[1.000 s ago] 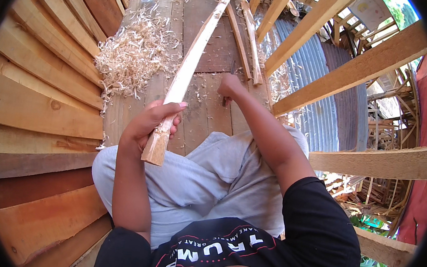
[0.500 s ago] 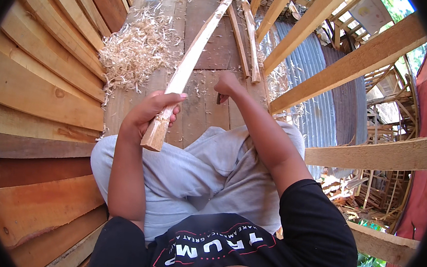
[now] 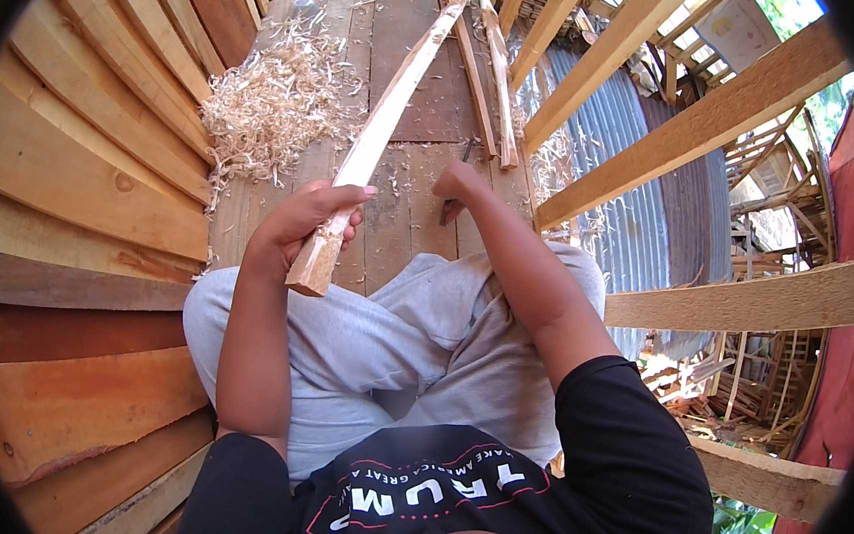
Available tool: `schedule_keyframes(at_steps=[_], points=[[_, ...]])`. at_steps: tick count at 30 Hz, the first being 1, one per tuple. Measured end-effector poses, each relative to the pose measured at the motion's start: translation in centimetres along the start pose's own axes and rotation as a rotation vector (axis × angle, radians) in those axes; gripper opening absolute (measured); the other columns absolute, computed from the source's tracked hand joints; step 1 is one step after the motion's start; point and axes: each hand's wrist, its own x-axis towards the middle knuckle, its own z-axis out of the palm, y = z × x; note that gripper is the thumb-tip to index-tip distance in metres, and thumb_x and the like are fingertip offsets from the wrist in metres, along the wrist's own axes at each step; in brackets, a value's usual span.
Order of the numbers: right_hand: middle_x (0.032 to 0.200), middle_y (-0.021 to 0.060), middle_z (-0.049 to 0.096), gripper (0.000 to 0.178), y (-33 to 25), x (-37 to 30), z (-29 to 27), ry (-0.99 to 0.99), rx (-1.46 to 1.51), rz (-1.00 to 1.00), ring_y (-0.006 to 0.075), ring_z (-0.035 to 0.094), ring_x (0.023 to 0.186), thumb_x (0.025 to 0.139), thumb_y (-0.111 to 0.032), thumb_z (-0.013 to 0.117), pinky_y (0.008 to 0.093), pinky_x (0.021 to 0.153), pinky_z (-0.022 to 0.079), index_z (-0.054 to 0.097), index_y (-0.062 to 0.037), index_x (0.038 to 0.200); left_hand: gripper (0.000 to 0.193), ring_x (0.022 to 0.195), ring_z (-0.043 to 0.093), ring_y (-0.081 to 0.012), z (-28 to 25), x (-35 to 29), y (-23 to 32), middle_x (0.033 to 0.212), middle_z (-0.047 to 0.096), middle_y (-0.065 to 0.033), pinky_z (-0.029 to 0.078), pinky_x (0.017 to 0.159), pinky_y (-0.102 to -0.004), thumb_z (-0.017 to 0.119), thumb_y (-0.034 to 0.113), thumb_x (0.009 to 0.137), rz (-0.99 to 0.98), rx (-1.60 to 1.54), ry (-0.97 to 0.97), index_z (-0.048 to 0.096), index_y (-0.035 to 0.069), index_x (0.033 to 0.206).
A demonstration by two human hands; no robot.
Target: The person sits on a wooden floor and uses a knife to shave thin strips from a long piece of wood. They repeatedly scrape the wood surface, creating a pile of wood shavings, and occasionally wipe the surface with their hand.
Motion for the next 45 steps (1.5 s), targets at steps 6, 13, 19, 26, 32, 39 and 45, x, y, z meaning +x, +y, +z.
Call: schedule_keyframes(at_steps=[6, 13, 19, 26, 32, 39, 45], points=[[0.073, 0.026, 0.066, 0.023, -1.9, -1.8, 1.8, -0.208, 0.206, -0.271, 0.035, 0.07, 0.062, 0.081, 0.0, 0.054, 0.0384, 0.051, 0.061, 0.055, 0.0209, 0.091, 0.035, 0.051, 0.057, -0.0059, -0.1, 0.2, 0.0, 0.068, 0.058, -0.0008, 0.047, 0.044, -0.0208, 0.075, 0.025, 0.082, 0.002, 0.013, -0.005, 0.052, 0.004, 0.099], [0.073, 0.026, 0.067, 0.022, -3.6, -4.5, 0.9, -0.078, 0.158, -0.28, 0.033, 0.071, 0.063, 0.08, 0.0, 0.055, 0.0364, 0.053, 0.061, 0.058, 0.0193, 0.09, 0.035, 0.051, 0.056, -0.0055, 0.3, 0.5, 0.3, 0.068, 0.058, 0.0, 0.047, 0.044, -0.0203, 0.075, 0.026, 0.082, 0.013, 0.027, -0.016, 0.053, 0.004, 0.1], [0.076, 0.0234, 0.07, 0.016, -1.6, -3.2, 0.5, -0.047, -0.177, -0.098, 0.0294, 0.072, 0.064, 0.079, -0.001, 0.055, 0.0354, 0.056, 0.061, 0.066, 0.0109, 0.077, 0.035, 0.051, 0.056, -0.0052, 0.4, 0.6, 0.4, 0.068, 0.058, 0.0002, 0.047, 0.044, -0.0202, 0.074, 0.026, 0.083, 0.011, 0.042, -0.013, 0.053, 0.005, 0.1], [0.078, 0.016, 0.071, 0.021, -2.4, -3.2, -0.1, -0.14, -0.025, -0.337, 0.0235, 0.07, 0.064, 0.071, -0.008, 0.07, 0.0313, 0.061, 0.058, 0.069, 0.0061, 0.086, 0.034, 0.051, 0.056, -0.0052, 0.1, 0.5, 0.5, 0.068, 0.058, 0.0002, 0.047, 0.044, -0.0205, 0.074, 0.025, 0.083, 0.025, 0.041, -0.023, 0.053, 0.004, 0.1], [0.08, 0.0088, 0.071, 0.03, 2.6, -0.7, -7.0, 0.101, -0.405, -0.49, 0.0237, 0.067, 0.077, 0.058, -0.004, 0.079, 0.0367, 0.068, 0.053, 0.074, -0.0081, 0.087, 0.031, 0.05, 0.054, -0.0032, 0.3, 0.3, 0.6, 0.068, 0.057, 0.0005, 0.044, 0.041, -0.0181, 0.073, 0.024, 0.086, 0.015, 0.024, -0.005, 0.053, 0.006, 0.102], [0.081, 0.0073, 0.071, 0.029, 4.1, 0.9, -5.8, -0.076, -0.729, -0.392, 0.0242, 0.067, 0.079, 0.051, 0.002, 0.081, 0.0376, 0.068, 0.053, 0.07, -0.0069, 0.077, 0.03, 0.05, 0.054, -0.0032, -0.2, 0.3, 0.3, 0.068, 0.058, 0.0002, 0.045, 0.042, -0.018, 0.073, 0.023, 0.086, 0.012, -0.003, -0.014, 0.053, 0.006, 0.102], [0.081, 0.0132, 0.069, 0.017, 4.1, 2.8, -5.9, 0.649, -0.428, -0.513, 0.0322, 0.066, 0.081, 0.065, 0.005, 0.064, 0.0396, 0.069, 0.053, 0.069, -0.0068, 0.077, 0.03, 0.05, 0.055, -0.0032, 0.0, 0.4, 0.4, 0.069, 0.058, 0.0003, 0.045, 0.042, -0.0177, 0.073, 0.022, 0.086, 0.012, -0.011, -0.013, 0.053, 0.006, 0.101]])
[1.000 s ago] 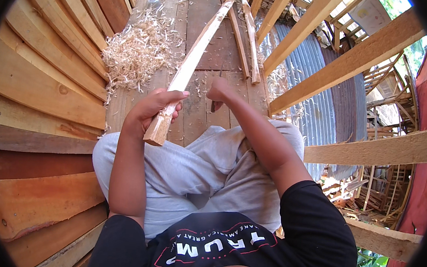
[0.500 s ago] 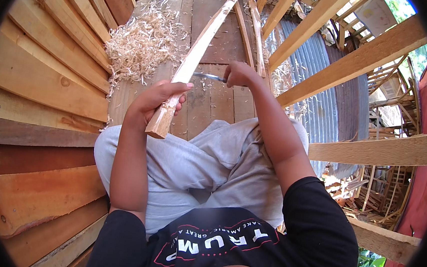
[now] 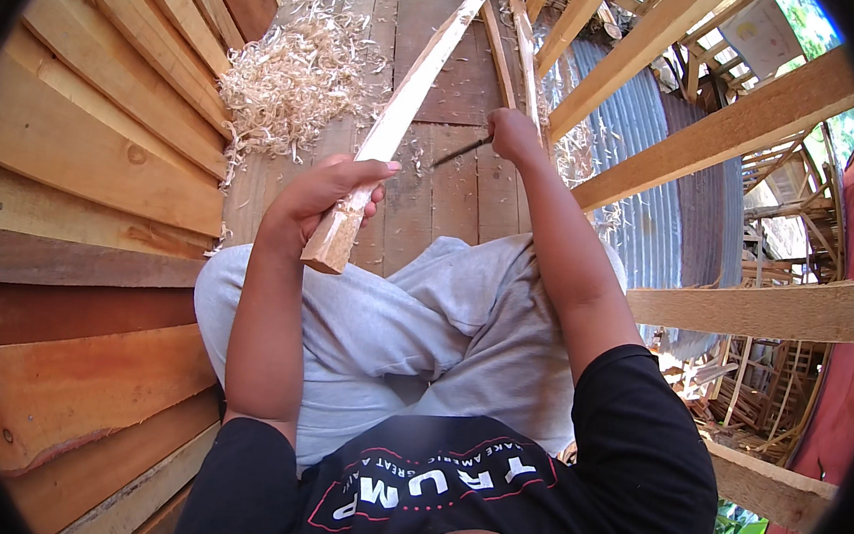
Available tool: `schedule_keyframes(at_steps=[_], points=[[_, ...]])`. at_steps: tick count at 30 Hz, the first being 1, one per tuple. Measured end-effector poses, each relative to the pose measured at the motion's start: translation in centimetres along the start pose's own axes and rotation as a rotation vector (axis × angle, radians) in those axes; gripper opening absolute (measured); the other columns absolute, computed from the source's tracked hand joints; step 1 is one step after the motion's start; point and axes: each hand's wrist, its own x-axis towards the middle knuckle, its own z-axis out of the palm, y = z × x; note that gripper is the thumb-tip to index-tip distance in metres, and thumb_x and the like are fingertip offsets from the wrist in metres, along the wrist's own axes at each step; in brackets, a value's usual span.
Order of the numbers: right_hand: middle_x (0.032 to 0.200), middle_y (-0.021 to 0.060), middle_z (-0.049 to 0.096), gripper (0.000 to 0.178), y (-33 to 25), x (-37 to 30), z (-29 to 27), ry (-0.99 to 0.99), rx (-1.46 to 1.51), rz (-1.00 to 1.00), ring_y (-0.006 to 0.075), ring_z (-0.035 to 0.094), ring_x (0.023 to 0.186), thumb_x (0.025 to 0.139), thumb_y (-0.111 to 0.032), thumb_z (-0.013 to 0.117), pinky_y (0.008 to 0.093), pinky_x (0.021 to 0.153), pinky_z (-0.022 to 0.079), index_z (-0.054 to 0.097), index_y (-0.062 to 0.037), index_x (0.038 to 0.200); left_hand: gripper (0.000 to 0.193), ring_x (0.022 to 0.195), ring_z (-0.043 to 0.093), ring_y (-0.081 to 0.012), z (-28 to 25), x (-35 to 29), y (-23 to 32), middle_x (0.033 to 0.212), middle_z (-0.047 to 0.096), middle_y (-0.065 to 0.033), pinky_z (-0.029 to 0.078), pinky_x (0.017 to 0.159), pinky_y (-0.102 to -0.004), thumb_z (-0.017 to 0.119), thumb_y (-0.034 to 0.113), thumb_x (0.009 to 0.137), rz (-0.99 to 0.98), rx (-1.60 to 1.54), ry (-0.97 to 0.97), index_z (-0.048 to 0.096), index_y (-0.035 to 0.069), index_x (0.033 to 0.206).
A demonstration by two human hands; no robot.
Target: The person sits on a wooden floor and uses a knife to shave thin strips from a long piece of wood. They repeatedly scrape the wood surface, creating a pile of wood shavings, and occasionally wipe the surface with their hand.
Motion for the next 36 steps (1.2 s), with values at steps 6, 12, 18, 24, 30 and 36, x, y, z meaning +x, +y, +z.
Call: schedule_keyframes(at_steps=[6, 12, 18, 24, 30, 36], points=[[0.084, 0.0096, 0.071, 0.018, -1.9, -0.4, -1.5, -0.46, 0.26, -0.228, 0.0274, 0.067, 0.085, 0.067, 0.002, 0.066, 0.0369, 0.072, 0.052, 0.07, -0.0081, 0.081, 0.03, 0.05, 0.054, -0.0032, -0.2, -0.3, 0.0, 0.069, 0.058, 0.0001, 0.044, 0.042, -0.0179, 0.073, 0.023, 0.085, -0.002, 0.004, 0.007, 0.054, 0.006, 0.101], [0.088, 0.0109, 0.071, 0.023, -6.5, -1.8, 3.2, -0.577, 0.243, -0.366, 0.0281, 0.067, 0.086, 0.066, 0.0, 0.069, 0.0378, 0.072, 0.052, 0.07, -0.0078, 0.087, 0.031, 0.05, 0.054, -0.0032, -0.2, 0.1, -0.1, 0.069, 0.058, 0.0001, 0.044, 0.043, -0.0181, 0.073, 0.024, 0.085, -0.001, 0.025, -0.018, 0.054, 0.006, 0.1], [0.089, 0.0137, 0.07, 0.022, -7.4, -1.1, 2.3, -0.212, 0.375, -0.28, 0.0314, 0.066, 0.086, 0.068, -0.001, 0.072, 0.0394, 0.073, 0.051, 0.069, -0.0069, 0.088, 0.034, 0.051, 0.057, -0.0046, -0.5, 0.2, -0.3, 0.068, 0.059, -0.0003, 0.049, 0.045, -0.0197, 0.075, 0.026, 0.083, 0.022, 0.043, -0.02, 0.053, 0.004, 0.097], [0.092, 0.0118, 0.07, 0.024, -10.0, -3.8, 2.4, -0.72, 0.26, -0.499, 0.0276, 0.066, 0.086, 0.065, 0.002, 0.072, 0.0383, 0.073, 0.051, 0.069, -0.0057, 0.088, 0.034, 0.051, 0.056, -0.0039, -0.5, 0.3, -0.3, 0.069, 0.058, -0.0002, 0.047, 0.043, -0.0188, 0.074, 0.025, 0.083, 0.024, 0.045, -0.022, 0.053, 0.004, 0.099], [0.084, 0.012, 0.07, 0.018, -8.8, -1.6, 2.1, -0.074, 0.351, -0.178, 0.0248, 0.067, 0.077, 0.071, -0.008, 0.075, 0.036, 0.069, 0.051, 0.069, -0.0057, 0.088, 0.034, 0.051, 0.057, -0.0041, -0.5, 0.3, -0.3, 0.069, 0.059, -0.0005, 0.048, 0.044, -0.0192, 0.075, 0.025, 0.082, 0.019, 0.038, -0.027, 0.053, 0.004, 0.097], [0.087, 0.0097, 0.071, 0.022, -9.3, -2.9, 2.3, -0.686, 0.331, -0.51, 0.028, 0.067, 0.085, 0.068, -0.009, 0.078, 0.0373, 0.075, 0.052, 0.073, -0.0088, 0.089, 0.033, 0.05, 0.056, -0.0035, 0.0, -0.1, 0.1, 0.069, 0.058, 0.0001, 0.047, 0.043, -0.0186, 0.075, 0.024, 0.082, 0.0, 0.04, 0.008, 0.053, 0.005, 0.098]])
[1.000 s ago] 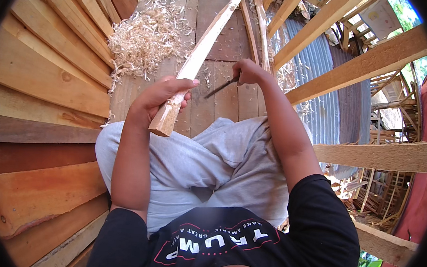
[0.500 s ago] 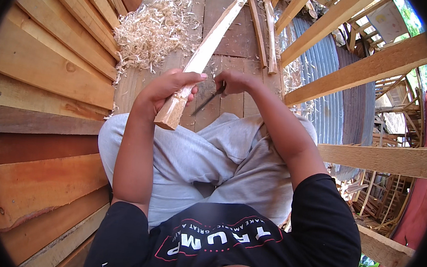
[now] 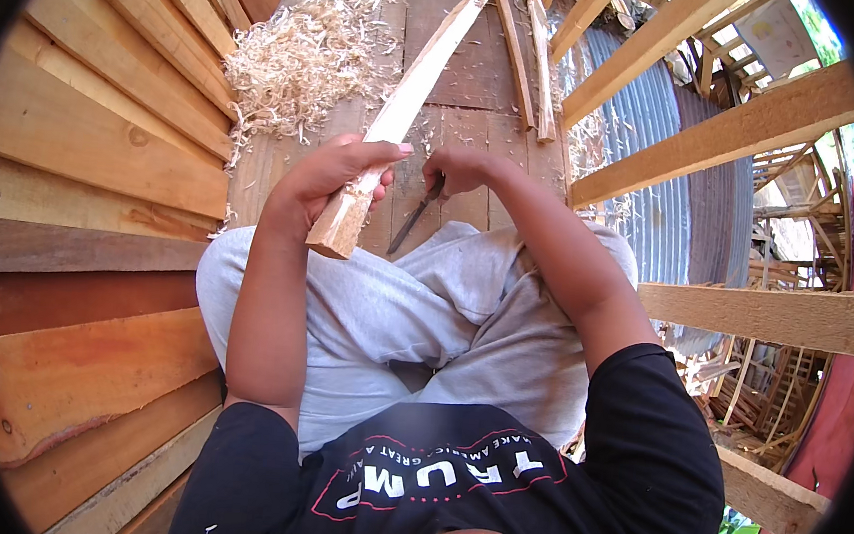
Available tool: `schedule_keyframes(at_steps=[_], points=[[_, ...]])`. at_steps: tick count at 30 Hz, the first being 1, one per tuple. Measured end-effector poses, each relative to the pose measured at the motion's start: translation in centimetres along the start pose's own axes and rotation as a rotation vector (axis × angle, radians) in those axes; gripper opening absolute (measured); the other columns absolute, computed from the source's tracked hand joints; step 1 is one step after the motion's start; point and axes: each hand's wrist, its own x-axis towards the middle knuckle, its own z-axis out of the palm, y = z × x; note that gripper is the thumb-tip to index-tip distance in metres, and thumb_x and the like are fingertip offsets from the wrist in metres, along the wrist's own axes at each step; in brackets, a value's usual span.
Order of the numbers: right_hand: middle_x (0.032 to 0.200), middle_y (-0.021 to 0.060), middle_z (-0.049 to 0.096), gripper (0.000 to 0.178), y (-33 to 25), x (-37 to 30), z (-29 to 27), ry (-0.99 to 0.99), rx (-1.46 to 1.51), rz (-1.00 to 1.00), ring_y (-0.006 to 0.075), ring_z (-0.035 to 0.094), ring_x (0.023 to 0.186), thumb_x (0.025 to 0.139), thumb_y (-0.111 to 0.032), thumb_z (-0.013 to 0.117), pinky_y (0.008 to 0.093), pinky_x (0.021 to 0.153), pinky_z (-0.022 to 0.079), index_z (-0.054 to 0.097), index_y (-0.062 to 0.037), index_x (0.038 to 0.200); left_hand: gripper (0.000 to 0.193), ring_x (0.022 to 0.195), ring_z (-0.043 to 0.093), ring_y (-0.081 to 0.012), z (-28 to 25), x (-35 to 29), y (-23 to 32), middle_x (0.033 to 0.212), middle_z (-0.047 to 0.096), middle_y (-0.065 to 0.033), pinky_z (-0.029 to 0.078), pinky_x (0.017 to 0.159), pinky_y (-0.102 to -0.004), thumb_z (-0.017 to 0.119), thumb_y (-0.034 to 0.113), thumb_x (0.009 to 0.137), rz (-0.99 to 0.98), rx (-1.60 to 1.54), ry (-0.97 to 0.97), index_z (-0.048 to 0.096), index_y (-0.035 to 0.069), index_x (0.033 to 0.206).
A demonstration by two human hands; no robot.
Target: The person sits on a wooden floor and uses a knife to shave thin strips from a long piece of wood. They repeatedly scrape the wood surface, creating a pile of wood shavings, and occasionally wipe the surface with their hand.
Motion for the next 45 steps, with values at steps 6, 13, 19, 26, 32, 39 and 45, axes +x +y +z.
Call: schedule_keyframes(at_steps=[6, 13, 19, 26, 32, 39, 45], points=[[0.089, 0.0112, 0.072, 0.018, 0.2, 0.1, -2.2, 0.583, -0.041, 0.309, 0.0282, 0.068, 0.086, 0.071, -0.009, 0.077, 0.0388, 0.077, 0.052, 0.074, -0.0081, 0.089, 0.032, 0.051, 0.057, -0.0041, -0.2, 0.2, -0.3, 0.068, 0.058, 0.0, 0.048, 0.044, -0.019, 0.075, 0.024, 0.082, -0.002, 0.001, 0.003, 0.053, 0.005, 0.096], [0.084, 0.0102, 0.072, 0.028, 5.2, -3.8, -6.1, 0.186, -0.046, 0.268, 0.0207, 0.069, 0.078, 0.064, -0.002, 0.082, 0.0339, 0.069, 0.054, 0.073, -0.0034, 0.09, 0.032, 0.05, 0.056, -0.004, -0.3, 0.1, -0.2, 0.068, 0.058, -0.0003, 0.048, 0.044, -0.0191, 0.074, 0.024, 0.083, -0.001, -0.003, 0.001, 0.052, 0.005, 0.096], [0.082, 0.0087, 0.073, 0.028, 6.8, -2.7, -5.4, 0.847, -0.05, 0.46, 0.0205, 0.069, 0.076, 0.064, 0.0, 0.081, 0.033, 0.069, 0.053, 0.073, -0.0033, 0.09, 0.031, 0.05, 0.054, -0.0028, -0.1, 0.3, -0.2, 0.069, 0.057, 0.0008, 0.044, 0.042, -0.018, 0.073, 0.023, 0.085, -0.011, -0.006, 0.006, 0.053, 0.006, 0.102], [0.081, 0.0141, 0.071, 0.019, 6.6, -3.3, -5.8, 0.36, -0.043, 0.294, 0.0276, 0.068, 0.075, 0.071, -0.006, 0.077, 0.0351, 0.07, 0.052, 0.072, -0.0017, 0.089, 0.033, 0.051, 0.056, -0.0045, -0.6, 0.2, -0.3, 0.069, 0.058, -0.0011, 0.048, 0.044, -0.0198, 0.074, 0.022, 0.083, 0.0, -0.007, -0.016, 0.052, 0.004, 0.098], [0.082, 0.0189, 0.07, 0.011, 6.8, -3.2, -5.5, 1.008, -0.149, 0.458, 0.0286, 0.068, 0.071, 0.078, -0.001, 0.065, 0.039, 0.069, 0.053, 0.063, 0.0084, 0.084, 0.031, 0.051, 0.056, -0.0047, -0.1, 0.5, -0.1, 0.069, 0.057, -0.0007, 0.047, 0.044, -0.0198, 0.074, 0.022, 0.083, 0.004, -0.002, -0.036, 0.052, 0.005, 0.096], [0.093, 0.0168, 0.071, 0.023, 2.3, -3.2, -4.1, -0.02, -0.294, 0.749, 0.0299, 0.07, 0.07, 0.087, -0.008, 0.049, 0.0357, 0.073, 0.057, 0.06, 0.0117, 0.087, 0.032, 0.051, 0.054, -0.002, -0.2, -0.2, -0.4, 0.069, 0.057, 0.0009, 0.044, 0.043, -0.0173, 0.073, 0.024, 0.084, -0.002, 0.006, 0.008, 0.053, 0.006, 0.102], [0.125, 0.0123, 0.064, 0.044, 7.5, -1.0, 2.5, 0.019, -0.457, 0.912, 0.0267, 0.07, 0.095, 0.09, -0.018, 0.055, 0.0396, 0.064, 0.055, 0.057, -0.0005, 0.13, 0.032, 0.051, 0.054, -0.0025, 0.6, 0.4, 0.0, 0.069, 0.057, 0.0009, 0.043, 0.043, -0.0172, 0.073, 0.025, 0.084, 0.02, 0.016, -0.031, 0.053, 0.006, 0.101]])
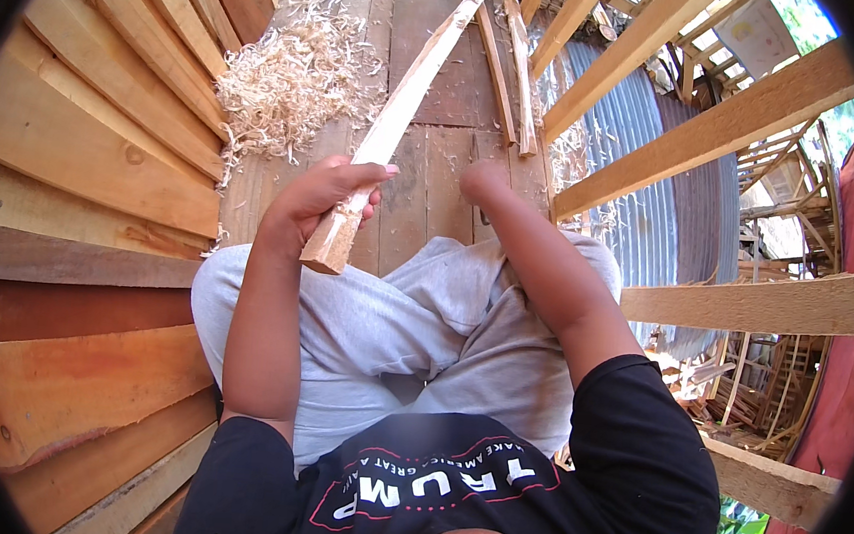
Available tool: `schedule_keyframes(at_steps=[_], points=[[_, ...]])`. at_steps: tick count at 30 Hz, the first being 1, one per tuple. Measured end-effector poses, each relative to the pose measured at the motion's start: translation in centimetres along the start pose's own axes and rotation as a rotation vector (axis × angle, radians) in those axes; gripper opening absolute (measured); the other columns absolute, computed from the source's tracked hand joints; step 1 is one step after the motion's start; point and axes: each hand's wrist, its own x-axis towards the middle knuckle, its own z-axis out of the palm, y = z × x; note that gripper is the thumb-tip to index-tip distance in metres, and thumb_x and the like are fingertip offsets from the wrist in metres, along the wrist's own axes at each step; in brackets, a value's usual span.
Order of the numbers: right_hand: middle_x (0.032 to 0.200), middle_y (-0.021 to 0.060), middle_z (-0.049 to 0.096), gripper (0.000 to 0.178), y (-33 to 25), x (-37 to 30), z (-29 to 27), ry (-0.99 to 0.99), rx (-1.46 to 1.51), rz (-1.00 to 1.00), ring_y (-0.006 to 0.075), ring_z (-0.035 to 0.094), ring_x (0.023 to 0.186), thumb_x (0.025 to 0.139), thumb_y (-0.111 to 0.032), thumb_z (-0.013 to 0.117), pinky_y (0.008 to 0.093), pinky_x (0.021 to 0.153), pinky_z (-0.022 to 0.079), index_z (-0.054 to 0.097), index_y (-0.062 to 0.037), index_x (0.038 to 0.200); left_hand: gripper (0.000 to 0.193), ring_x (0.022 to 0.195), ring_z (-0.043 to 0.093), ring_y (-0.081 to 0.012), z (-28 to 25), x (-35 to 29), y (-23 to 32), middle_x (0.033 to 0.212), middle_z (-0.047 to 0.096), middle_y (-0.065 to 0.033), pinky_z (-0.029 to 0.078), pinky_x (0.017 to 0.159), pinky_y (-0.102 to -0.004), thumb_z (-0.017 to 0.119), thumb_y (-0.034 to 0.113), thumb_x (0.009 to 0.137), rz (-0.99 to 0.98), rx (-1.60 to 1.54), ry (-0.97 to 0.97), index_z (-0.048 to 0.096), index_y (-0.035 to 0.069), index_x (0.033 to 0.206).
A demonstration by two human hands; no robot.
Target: The person sits on a wooden floor and uses a knife to shave thin strips from a long piece of wood. They repeatedly scrape the wood surface, creating a pile of wood shavings, and occasionally wipe the surface with their hand.
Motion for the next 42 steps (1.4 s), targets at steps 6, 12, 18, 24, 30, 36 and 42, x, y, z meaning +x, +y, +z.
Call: schedule_keyframes(at_steps=[6, 12, 18, 24, 30, 36, 42], points=[[0.144, 0.0244, 0.043, 0.075, -5.8, -4.0, -1.6, -0.016, 0.304, 0.196, 0.0326, 0.061, 0.115, 0.088, -0.018, 0.061, 0.0437, 0.081, 0.055, 0.024, 0.0099, 0.146, 0.034, 0.052, 0.058, -0.0066, -0.8, -0.1, -0.4, 0.068, 0.058, -0.0015, 0.049, 0.044, -0.0211, 0.077, 0.023, 0.081, -0.021, -0.029, 0.022, 0.052, 0.004, 0.095], [0.14, 0.0228, 0.045, 0.1, -6.5, -4.6, -1.5, -0.213, 0.05, 0.025, 0.0271, 0.063, 0.11, 0.076, -0.03, 0.073, 0.036, 0.086, 0.054, 0.014, 0.0047, 0.149, 0.035, 0.053, 0.058, -0.0064, -1.1, -0.2, -0.5, 0.069, 0.058, -0.0012, 0.049, 0.045, -0.0208, 0.077, 0.024, 0.08, -0.031, -0.035, 0.025, 0.052, 0.004, 0.096], [0.13, 0.0249, 0.056, 0.061, -3.8, 1.3, 3.1, -0.137, 0.168, -0.006, 0.0314, 0.062, 0.113, 0.079, -0.027, 0.064, 0.0391, 0.094, 0.05, 0.042, 0.0008, 0.129, 0.031, 0.051, 0.054, -0.0029, 0.2, 0.1, 0.1, 0.069, 0.057, 0.0004, 0.044, 0.043, -0.0183, 0.073, 0.024, 0.084, -0.02, -0.006, 0.017, 0.052, 0.006, 0.098], [0.109, 0.0179, 0.069, 0.026, -5.2, -4.6, -2.5, 0.234, 0.358, -0.014, 0.0341, 0.068, 0.1, 0.088, -0.017, 0.055, 0.0425, 0.083, 0.055, 0.072, -0.003, 0.101, 0.033, 0.052, 0.055, -0.004, -0.7, -0.3, -0.5, 0.069, 0.057, 0.0, 0.046, 0.044, -0.019, 0.074, 0.024, 0.083, -0.031, -0.021, 0.037, 0.052, 0.006, 0.098], [0.115, 0.0255, 0.064, 0.024, -5.6, -3.3, -2.1, 0.443, 0.431, 0.029, 0.0408, 0.054, 0.12, 0.088, -0.015, 0.055, 0.0454, 0.091, 0.051, 0.072, -0.0005, 0.095, 0.036, 0.052, 0.057, -0.0061, -0.9, 0.1, -0.5, 0.069, 0.058, -0.0002, 0.05, 0.045, -0.0207, 0.077, 0.025, 0.081, -0.032, -0.01, 0.018, 0.052, 0.004, 0.099], [0.142, 0.0349, 0.037, 0.055, -7.8, -1.3, 1.2, 0.55, 0.368, 0.025, 0.0535, 0.03, 0.135, 0.084, -0.02, 0.056, 0.0537, 0.113, 0.025, 0.048, 0.011, 0.128, 0.034, 0.052, 0.057, -0.0061, -0.7, 0.2, -0.3, 0.067, 0.058, 0.0001, 0.049, 0.045, -0.0203, 0.076, 0.025, 0.082, -0.026, -0.012, 0.001, 0.053, 0.005, 0.096], [0.154, 0.0344, 0.008, 0.094, -7.3, -0.5, -1.9, 0.099, 0.711, -0.43, 0.0451, 0.003, 0.146, 0.081, -0.029, 0.061, 0.0496, 0.118, 0.006, 0.008, 0.0119, 0.147, 0.032, 0.053, 0.057, -0.0061, -1.0, 0.1, -0.5, 0.067, 0.057, 0.0002, 0.049, 0.045, -0.0204, 0.075, 0.026, 0.082, -0.038, 0.003, 0.008, 0.054, 0.005, 0.094]])
